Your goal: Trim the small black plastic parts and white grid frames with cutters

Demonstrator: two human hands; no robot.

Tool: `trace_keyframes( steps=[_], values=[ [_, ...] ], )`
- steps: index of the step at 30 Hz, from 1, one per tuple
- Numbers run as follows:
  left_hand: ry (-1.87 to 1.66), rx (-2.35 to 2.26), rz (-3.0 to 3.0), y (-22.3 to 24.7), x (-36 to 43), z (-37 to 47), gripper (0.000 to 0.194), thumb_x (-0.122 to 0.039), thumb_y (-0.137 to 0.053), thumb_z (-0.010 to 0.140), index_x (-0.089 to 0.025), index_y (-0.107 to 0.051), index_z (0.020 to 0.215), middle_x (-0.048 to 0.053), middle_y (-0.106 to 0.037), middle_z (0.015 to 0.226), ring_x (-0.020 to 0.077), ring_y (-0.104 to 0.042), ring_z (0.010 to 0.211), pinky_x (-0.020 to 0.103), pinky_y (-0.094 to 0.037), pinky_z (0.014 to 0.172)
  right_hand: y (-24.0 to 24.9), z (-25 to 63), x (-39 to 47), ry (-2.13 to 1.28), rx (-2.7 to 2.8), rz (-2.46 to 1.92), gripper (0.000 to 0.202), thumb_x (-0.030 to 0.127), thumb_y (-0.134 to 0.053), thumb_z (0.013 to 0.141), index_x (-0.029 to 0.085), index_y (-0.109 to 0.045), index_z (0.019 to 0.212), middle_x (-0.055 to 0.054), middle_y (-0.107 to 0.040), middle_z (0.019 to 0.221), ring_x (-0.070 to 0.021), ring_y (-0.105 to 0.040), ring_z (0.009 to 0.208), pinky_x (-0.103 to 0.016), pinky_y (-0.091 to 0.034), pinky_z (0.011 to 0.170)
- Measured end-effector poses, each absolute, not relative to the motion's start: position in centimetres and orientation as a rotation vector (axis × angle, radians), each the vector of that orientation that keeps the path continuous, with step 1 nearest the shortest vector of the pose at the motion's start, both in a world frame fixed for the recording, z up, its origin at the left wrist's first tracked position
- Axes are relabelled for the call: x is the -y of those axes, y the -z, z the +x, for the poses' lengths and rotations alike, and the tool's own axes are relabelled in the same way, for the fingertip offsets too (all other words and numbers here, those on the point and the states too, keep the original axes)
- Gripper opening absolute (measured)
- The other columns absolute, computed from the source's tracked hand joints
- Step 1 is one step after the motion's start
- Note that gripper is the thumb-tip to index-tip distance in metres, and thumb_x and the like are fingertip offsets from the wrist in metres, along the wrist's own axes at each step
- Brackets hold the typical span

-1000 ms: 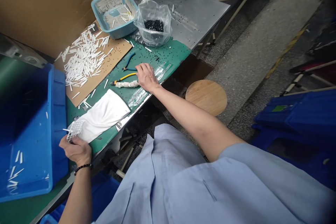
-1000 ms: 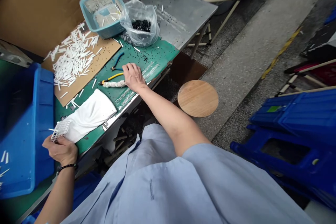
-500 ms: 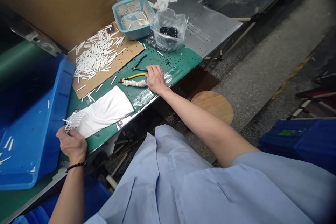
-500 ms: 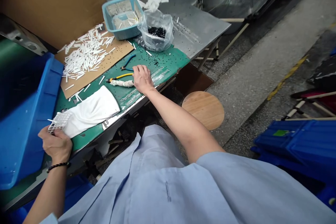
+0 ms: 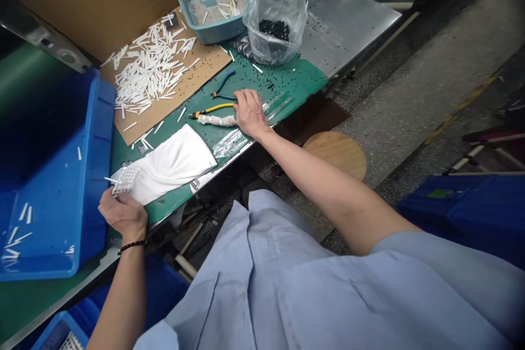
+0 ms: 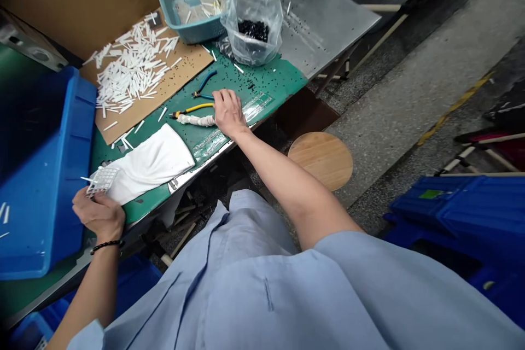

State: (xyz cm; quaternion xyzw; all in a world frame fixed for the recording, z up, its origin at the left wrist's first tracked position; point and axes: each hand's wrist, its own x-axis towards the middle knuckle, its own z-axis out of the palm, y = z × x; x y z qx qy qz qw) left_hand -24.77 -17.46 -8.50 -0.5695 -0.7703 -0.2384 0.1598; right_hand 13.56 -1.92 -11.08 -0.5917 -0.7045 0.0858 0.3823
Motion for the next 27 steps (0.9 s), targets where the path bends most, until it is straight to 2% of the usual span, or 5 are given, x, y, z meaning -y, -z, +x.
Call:
trace_keyframes(
  steps=[7,17,22,27],
  values=[
    [0.698,2.257,-1.619,8.22,17.56,-24.44,0.041,-0.021,-0.041,0.090,-0.002,-0.049,0.126,0.022,-0.053,0.119,0.0335,-0.049,0.112,0.050,-0.037,0.098,10.99,13.57,1.90,-0.235,1.797,-1.528,0.036,0.023,-0.028,0.096,0.014,-0.049,0.123,-0.016,-0.051,0.122,-0.0311,-0.039,0.119,-0.050,-0.034,0.101],
    [0.674,2.220,-1.622,8.04,17.47,-24.24,0.044,-0.021,-0.044,0.088,-0.001,-0.049,0.126,0.024,-0.054,0.120,0.0348,-0.049,0.114,0.049,-0.038,0.100,10.52,13.66,2.04,-0.210,1.799,-1.559,0.035,0.014,-0.029,0.094,0.012,-0.050,0.123,-0.014,-0.052,0.122,-0.0284,-0.041,0.119,-0.044,-0.033,0.104],
    [0.670,2.226,-1.603,7.85,17.42,-23.89,0.043,-0.021,-0.043,0.088,0.001,-0.050,0.125,0.024,-0.055,0.120,0.0340,-0.050,0.116,0.048,-0.036,0.101,10.74,13.78,1.98,-0.246,1.786,-1.537,0.037,0.015,-0.023,0.096,0.013,-0.048,0.124,-0.014,-0.051,0.122,-0.0267,-0.039,0.121,-0.045,-0.032,0.104],
    [0.666,2.242,-1.593,7.97,17.50,-24.21,0.043,-0.023,-0.042,0.090,0.001,-0.048,0.125,0.023,-0.053,0.122,0.0329,-0.049,0.116,0.046,-0.036,0.101,10.82,13.71,1.92,-0.258,1.791,-1.528,0.035,0.013,-0.025,0.096,0.013,-0.048,0.122,-0.014,-0.050,0.121,-0.0266,-0.039,0.121,-0.047,-0.031,0.105]
  ],
)
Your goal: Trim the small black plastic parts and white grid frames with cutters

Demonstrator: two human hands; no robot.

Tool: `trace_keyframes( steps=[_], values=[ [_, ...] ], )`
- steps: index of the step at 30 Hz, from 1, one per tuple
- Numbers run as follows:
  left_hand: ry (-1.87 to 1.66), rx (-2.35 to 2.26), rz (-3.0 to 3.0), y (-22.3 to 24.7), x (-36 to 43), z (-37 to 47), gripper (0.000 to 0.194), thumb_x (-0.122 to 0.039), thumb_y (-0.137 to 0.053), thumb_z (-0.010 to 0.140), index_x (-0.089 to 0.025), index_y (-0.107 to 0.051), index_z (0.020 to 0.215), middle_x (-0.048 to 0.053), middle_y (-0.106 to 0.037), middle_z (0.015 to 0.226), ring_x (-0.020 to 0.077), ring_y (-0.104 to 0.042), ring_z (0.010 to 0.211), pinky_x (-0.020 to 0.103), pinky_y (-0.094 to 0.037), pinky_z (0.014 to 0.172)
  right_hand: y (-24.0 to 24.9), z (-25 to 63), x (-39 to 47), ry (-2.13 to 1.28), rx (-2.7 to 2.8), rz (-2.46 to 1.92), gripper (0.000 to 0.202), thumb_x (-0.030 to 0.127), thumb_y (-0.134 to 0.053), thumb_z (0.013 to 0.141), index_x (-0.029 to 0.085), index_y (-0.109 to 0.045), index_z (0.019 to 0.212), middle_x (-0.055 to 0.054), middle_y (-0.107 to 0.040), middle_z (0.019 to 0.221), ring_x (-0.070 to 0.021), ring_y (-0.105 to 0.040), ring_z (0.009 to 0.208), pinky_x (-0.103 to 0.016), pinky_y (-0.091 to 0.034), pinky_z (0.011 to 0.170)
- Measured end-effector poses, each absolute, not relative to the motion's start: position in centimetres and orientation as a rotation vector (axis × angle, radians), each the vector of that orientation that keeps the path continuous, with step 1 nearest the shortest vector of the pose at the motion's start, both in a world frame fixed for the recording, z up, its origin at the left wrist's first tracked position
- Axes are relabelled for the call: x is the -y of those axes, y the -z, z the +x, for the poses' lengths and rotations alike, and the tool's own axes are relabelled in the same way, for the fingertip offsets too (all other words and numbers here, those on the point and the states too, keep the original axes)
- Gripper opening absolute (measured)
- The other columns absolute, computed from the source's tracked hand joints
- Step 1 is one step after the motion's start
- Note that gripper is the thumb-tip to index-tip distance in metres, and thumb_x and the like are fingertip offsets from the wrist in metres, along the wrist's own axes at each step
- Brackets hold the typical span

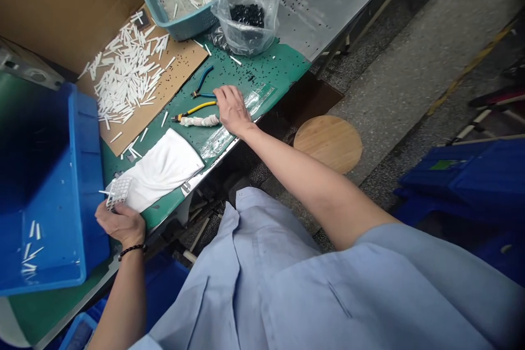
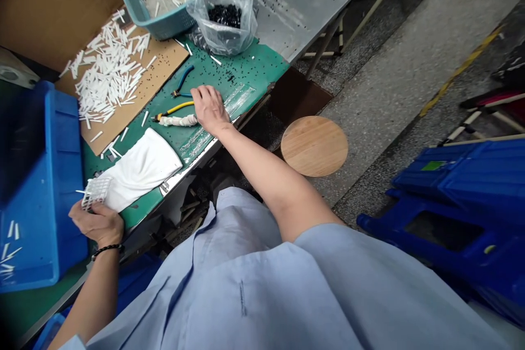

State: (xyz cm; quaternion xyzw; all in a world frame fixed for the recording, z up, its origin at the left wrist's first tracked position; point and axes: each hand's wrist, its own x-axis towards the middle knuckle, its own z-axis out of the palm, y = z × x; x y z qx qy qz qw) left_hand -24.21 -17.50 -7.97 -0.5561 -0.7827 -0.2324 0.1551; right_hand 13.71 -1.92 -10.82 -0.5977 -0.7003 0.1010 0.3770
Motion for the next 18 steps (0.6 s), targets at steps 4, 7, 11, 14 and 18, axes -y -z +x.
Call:
trace_keyframes(
  steps=[4,7,11,14,18],
  values=[
    [0.635,2.249,-1.594,8.21,17.64,-24.67,0.041,-0.022,-0.042,0.091,0.002,-0.046,0.124,0.020,-0.052,0.122,0.0319,-0.048,0.115,0.047,-0.035,0.101,10.89,13.62,1.88,-0.261,1.789,-1.523,0.035,0.011,-0.024,0.096,0.013,-0.048,0.121,-0.013,-0.049,0.120,-0.0267,-0.039,0.122,-0.048,-0.030,0.106],
    [0.638,2.252,-1.589,8.27,17.69,-24.83,0.040,-0.021,-0.043,0.091,0.001,-0.045,0.124,0.018,-0.052,0.122,0.0312,-0.048,0.116,0.047,-0.035,0.101,10.89,13.60,1.96,-0.254,1.789,-1.519,0.035,0.010,-0.025,0.095,0.012,-0.048,0.121,-0.013,-0.049,0.121,-0.0272,-0.039,0.122,-0.049,-0.032,0.105],
    [0.669,2.270,-1.578,8.26,17.60,-24.82,0.041,-0.021,-0.043,0.090,0.000,-0.046,0.125,0.020,-0.053,0.122,0.0319,-0.049,0.115,0.047,-0.036,0.100,10.74,13.64,2.20,-0.246,1.789,-1.516,0.033,0.010,-0.028,0.094,0.011,-0.049,0.120,-0.013,-0.050,0.120,-0.0270,-0.040,0.120,-0.046,-0.033,0.104],
    [0.709,2.276,-1.578,8.30,17.56,-24.80,0.042,-0.021,-0.043,0.089,-0.001,-0.047,0.126,0.022,-0.053,0.122,0.0329,-0.049,0.115,0.047,-0.036,0.100,10.65,13.67,2.25,-0.251,1.787,-1.509,0.033,0.010,-0.027,0.095,0.012,-0.049,0.120,-0.013,-0.050,0.120,-0.0268,-0.040,0.120,-0.047,-0.034,0.104],
    [0.739,2.278,-1.583,8.38,17.71,-24.82,0.043,-0.019,-0.043,0.088,-0.002,-0.045,0.127,0.023,-0.051,0.123,0.0332,-0.048,0.117,0.049,-0.035,0.100,10.60,13.60,2.10,-0.262,1.790,-1.527,0.032,0.010,-0.028,0.095,0.012,-0.048,0.120,-0.013,-0.049,0.121,-0.0274,-0.039,0.121,-0.048,-0.033,0.104]
  ],
)
